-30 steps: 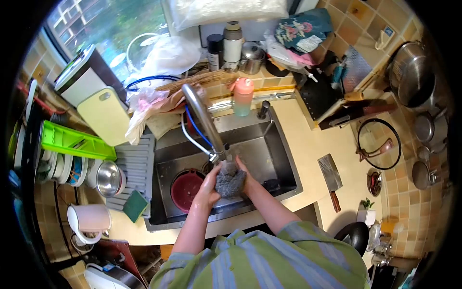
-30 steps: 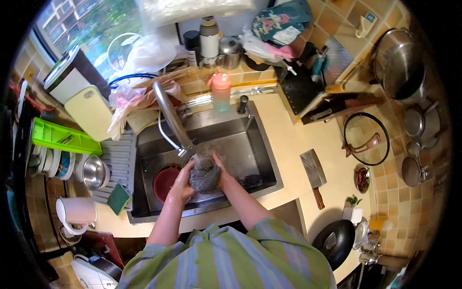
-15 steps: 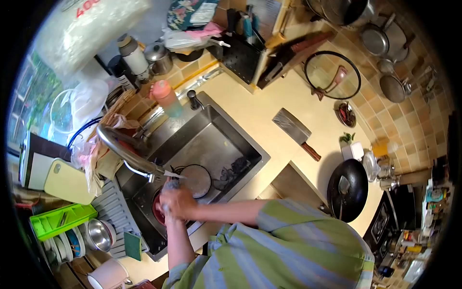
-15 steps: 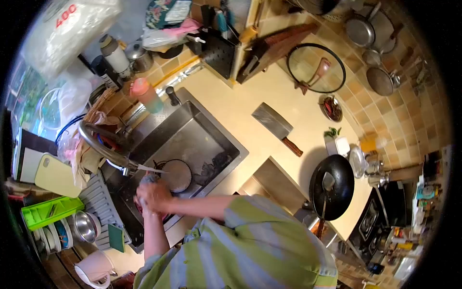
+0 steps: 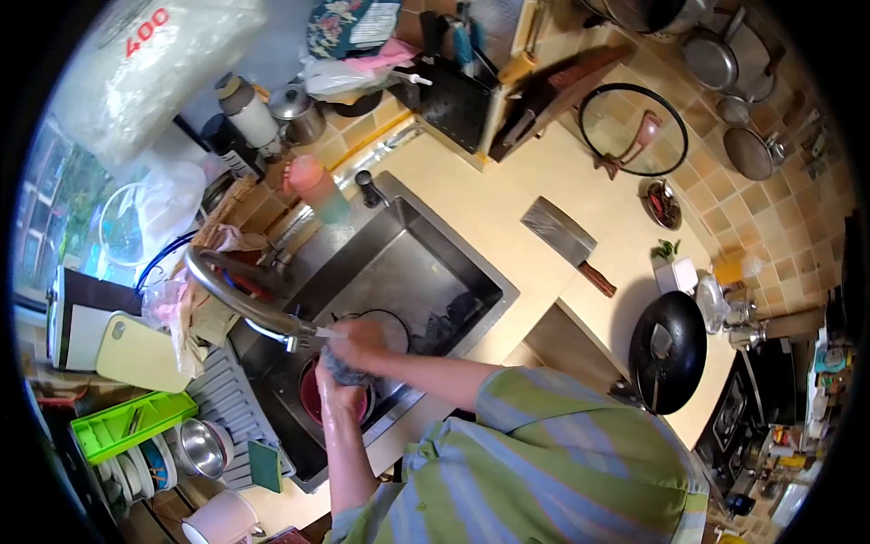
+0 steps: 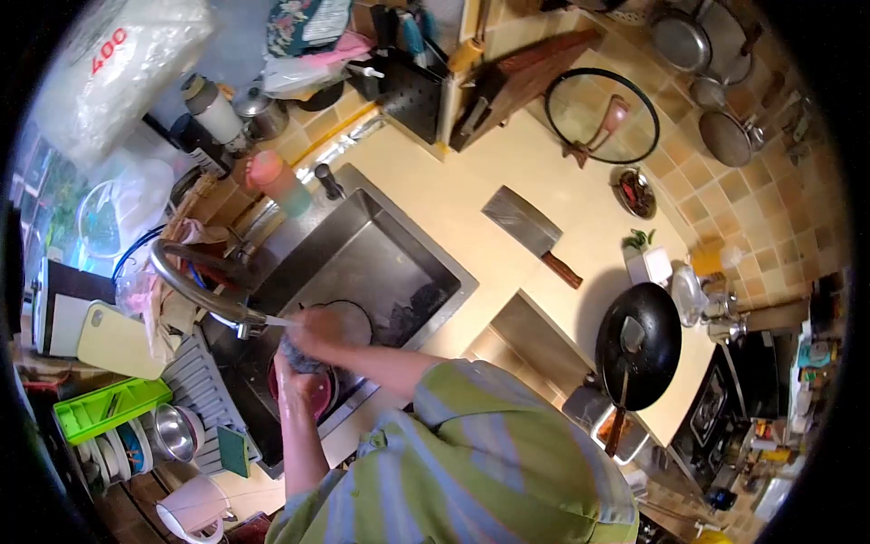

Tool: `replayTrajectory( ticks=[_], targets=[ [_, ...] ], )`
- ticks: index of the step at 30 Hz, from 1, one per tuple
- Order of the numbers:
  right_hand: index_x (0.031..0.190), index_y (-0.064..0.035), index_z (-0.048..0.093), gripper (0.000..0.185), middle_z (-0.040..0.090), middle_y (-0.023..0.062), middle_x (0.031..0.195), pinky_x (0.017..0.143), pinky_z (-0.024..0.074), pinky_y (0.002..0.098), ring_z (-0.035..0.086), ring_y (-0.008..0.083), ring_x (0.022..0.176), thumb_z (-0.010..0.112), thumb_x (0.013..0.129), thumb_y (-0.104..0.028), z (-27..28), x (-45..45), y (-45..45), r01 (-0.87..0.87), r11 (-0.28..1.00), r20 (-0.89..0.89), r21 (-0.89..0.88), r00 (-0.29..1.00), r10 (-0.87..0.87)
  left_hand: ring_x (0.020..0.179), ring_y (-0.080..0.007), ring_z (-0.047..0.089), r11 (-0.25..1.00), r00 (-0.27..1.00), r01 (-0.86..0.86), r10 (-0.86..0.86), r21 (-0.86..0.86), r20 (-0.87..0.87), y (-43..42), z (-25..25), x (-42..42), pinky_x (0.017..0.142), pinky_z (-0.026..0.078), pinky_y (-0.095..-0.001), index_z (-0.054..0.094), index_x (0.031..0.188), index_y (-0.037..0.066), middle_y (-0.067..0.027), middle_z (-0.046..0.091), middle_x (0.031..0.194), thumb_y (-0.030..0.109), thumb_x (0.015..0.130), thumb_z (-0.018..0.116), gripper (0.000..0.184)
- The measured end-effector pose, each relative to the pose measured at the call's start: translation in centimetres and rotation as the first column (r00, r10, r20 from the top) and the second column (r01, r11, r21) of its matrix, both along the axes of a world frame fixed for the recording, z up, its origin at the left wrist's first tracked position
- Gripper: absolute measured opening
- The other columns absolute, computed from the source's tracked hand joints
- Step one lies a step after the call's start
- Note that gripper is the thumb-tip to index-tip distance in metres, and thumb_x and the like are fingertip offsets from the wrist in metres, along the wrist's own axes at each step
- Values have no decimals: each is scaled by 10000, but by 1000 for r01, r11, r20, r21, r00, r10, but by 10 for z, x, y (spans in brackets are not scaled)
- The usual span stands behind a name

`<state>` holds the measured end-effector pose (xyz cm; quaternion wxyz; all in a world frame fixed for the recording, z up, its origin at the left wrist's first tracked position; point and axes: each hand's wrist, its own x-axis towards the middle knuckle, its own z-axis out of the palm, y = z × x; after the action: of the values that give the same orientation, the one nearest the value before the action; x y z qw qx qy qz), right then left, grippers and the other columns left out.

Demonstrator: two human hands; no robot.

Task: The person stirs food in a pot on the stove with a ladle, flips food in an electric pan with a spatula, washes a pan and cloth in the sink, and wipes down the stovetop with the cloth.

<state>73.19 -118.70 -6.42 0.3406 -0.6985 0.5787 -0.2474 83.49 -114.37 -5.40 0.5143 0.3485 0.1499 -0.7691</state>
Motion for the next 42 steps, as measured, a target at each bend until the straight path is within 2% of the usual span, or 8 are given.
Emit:
replayTrajectory(
  ticks=[7,15,19,23,27,31,37,42],
  targets=[
    [954,-43,695,522,703,231,960,759,525,501,686,423,895,462,998,-509,1,-15,-58,130,949,189,288,964,-189,1305,-350,515,983,986,-136,147,125,-82,16,16,0,1140,386,-531,592,1255,38,-161,631,1285,358,943,668,453],
    [822,-141,726,134,649,107,836,964,468,472,650,281,952,703,789,-268,-50,69,58,-450,817,-110,-361,890,442,1169,-295,613,977,995,-90,98,-191,29,16,-10,17,1039,458,-521,645,1192,120,-104,667,1141,398,955,623,366],
    [872,-106,654,207,680,180,945,772,531,449,657,367,910,637,808,-302,34,-1,2,23,990,363,141,929,-74,1118,-272,647,980,996,-86,82,-178,-31,14,-32,-2,976,522,-478,678,1113,102,-114,690,1165,360,978,577,307],
    [875,-91,679,187,683,199,855,744,530,494,669,411,807,624,834,-264,12,12,-6,177,933,59,-313,984,-167,993,-303,692,973,977,-212,213,-89,8,3,-54,4,875,572,-457,687,1059,101,-105,718,1074,324,971,563,269],
    [916,-170,753,259,670,90,906,1026,470,419,657,265,939,807,735,-346,10,45,49,-310,907,-38,-285,949,312,1020,-287,673,962,972,-210,225,-175,68,14,-45,-3,881,562,-438,675,1051,89,-94,707,1066,282,976,545,245],
    [973,-127,678,259,705,153,891,721,543,415,687,344,781,610,910,-369,19,14,0,126,991,315,38,940,-131,1053,-268,659,969,987,-160,161,-190,-11,8,6,-5,955,545,-421,649,1145,72,-87,693,1127,267,1014,526,266],
    [943,-80,683,318,676,57,912,810,504,368,629,185,835,663,896,-394,-3,-16,-39,-444,430,605,786,408,-684,1197,-257,621,948,974,-199,219,-247,55,1,12,-26,1065,479,-461,607,1282,129,-70,662,1287,372,1052,488,355],
    [1121,-35,645,294,728,112,1003,801,555,343,691,200,886,456,1030,-240,-26,-25,-53,-284,906,743,314,667,-49,1400,-304,440,950,975,154,-191,-271,-116,15,24,-32,1140,367,-608,370,1528,104,-148,411,1549,680,923,566,858]
  ],
)
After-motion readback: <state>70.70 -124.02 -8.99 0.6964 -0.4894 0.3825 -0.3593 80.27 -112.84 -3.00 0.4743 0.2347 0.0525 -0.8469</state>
